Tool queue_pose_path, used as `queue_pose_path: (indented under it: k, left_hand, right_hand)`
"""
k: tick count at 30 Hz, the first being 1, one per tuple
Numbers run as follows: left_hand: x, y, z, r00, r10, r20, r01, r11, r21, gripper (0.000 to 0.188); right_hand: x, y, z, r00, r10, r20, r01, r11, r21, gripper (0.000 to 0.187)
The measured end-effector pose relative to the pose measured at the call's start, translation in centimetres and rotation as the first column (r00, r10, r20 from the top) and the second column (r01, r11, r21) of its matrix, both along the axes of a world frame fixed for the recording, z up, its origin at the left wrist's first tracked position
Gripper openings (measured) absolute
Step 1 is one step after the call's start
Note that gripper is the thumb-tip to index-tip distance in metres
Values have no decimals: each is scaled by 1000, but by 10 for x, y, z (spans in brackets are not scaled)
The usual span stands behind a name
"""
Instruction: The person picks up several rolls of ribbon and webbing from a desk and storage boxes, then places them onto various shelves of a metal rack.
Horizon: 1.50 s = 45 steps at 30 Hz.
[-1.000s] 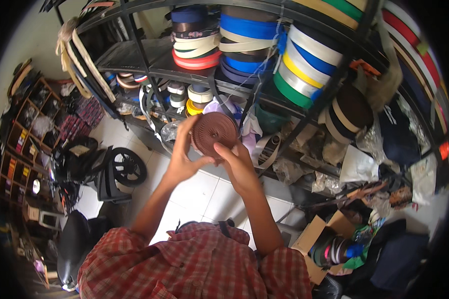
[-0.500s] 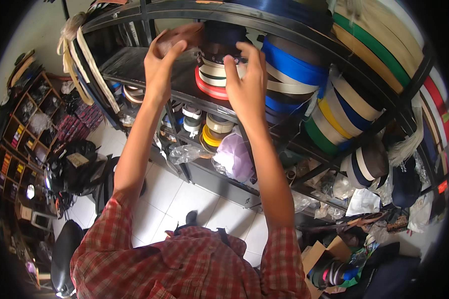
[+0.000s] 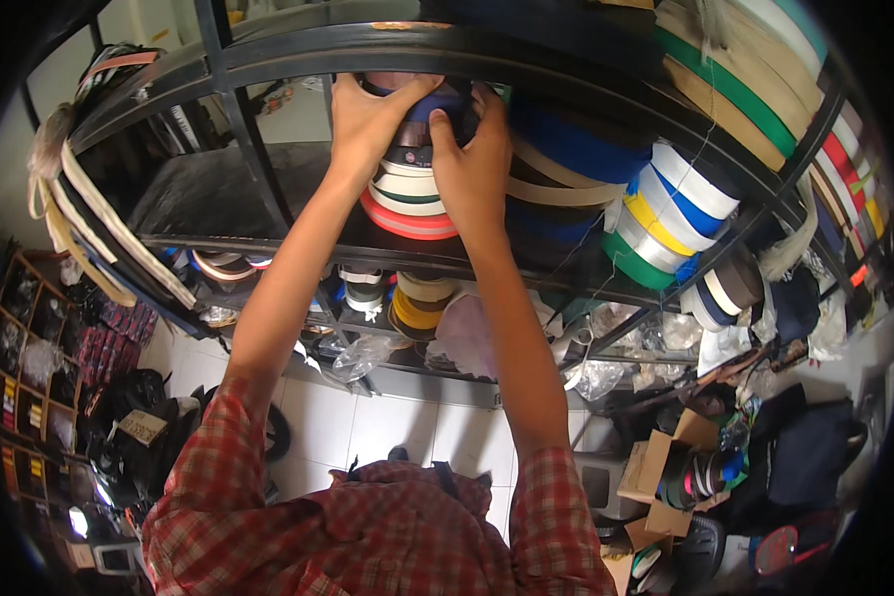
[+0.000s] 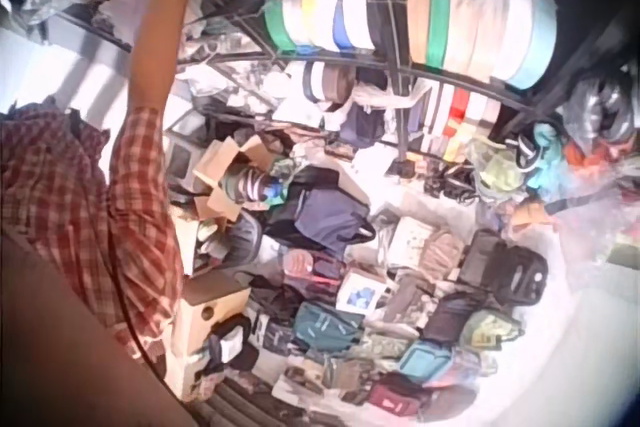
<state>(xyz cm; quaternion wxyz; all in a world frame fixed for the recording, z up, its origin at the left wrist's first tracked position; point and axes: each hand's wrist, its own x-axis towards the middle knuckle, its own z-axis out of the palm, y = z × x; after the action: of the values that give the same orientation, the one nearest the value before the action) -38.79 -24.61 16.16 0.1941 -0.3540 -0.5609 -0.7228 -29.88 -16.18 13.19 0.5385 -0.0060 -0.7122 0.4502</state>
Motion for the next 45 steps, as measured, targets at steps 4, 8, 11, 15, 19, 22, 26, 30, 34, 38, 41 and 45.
queue_pose_path:
  k: [4, 8, 11, 15, 19, 22, 26, 30, 34, 38, 41, 45]
  left_hand:
    - [-10, 7, -5, 994, 59, -90, -58, 998, 8, 78]
    - [-14, 12, -2, 986, 87, -143, -99, 992, -80, 79]
    - [-13, 15, -6, 969, 141, -201, -167, 978, -121, 82]
    - [7, 2, 4, 983, 78, -167, -96, 990, -104, 72]
    - [2, 2, -10, 948, 134, -289, -134, 991, 18, 83]
    - [-8, -6, -27, 944, 147, -297, -154, 988, 0, 103]
    - [31, -6, -23, 949, 175, -262, -182, 983, -3, 92]
    - [104, -2, -60, 956, 164, -243, -195, 975, -110, 74]
    - [214, -19, -146, 988, 55, -147, -85, 974, -208, 56]
    - [356, -1, -254, 872, -344, 348, 461, 816, -347, 37]
    - [517, -4, -270, 578, -669, 468, 812, 415, -410, 28]
    - [648, 10, -258, 91, -795, 600, 977, -47, -210, 46]
  right_hand:
    - [0, 0, 0, 999, -23, 36, 22, 999, 27, 49]
    - [-3, 4, -4, 994, -108, 9, 106, 986, 128, 48]
    - [3, 0, -5, 977, -212, 1, 207, 955, 210, 50]
    - [21, -12, -12, 966, -255, -35, 255, 929, 267, 58]
    - [73, -27, -29, 961, -272, 45, 251, 930, 268, 62]
    - [130, -36, -45, 973, -134, 186, 99, 978, 186, 61]
    - [216, -38, -84, 941, -163, 295, 138, 985, 104, 60]
    - [338, -43, -152, 890, -251, 381, 331, 929, -162, 52]
    - [449, -76, -214, 794, -274, 542, 516, 775, -364, 44]
    - [577, -132, -231, 666, -440, 602, 740, 491, -460, 27]
    - [669, -178, -245, 554, -599, 577, 818, 263, -512, 17]
    - [752, -225, -229, 418, -660, 624, 804, -50, -592, 20]
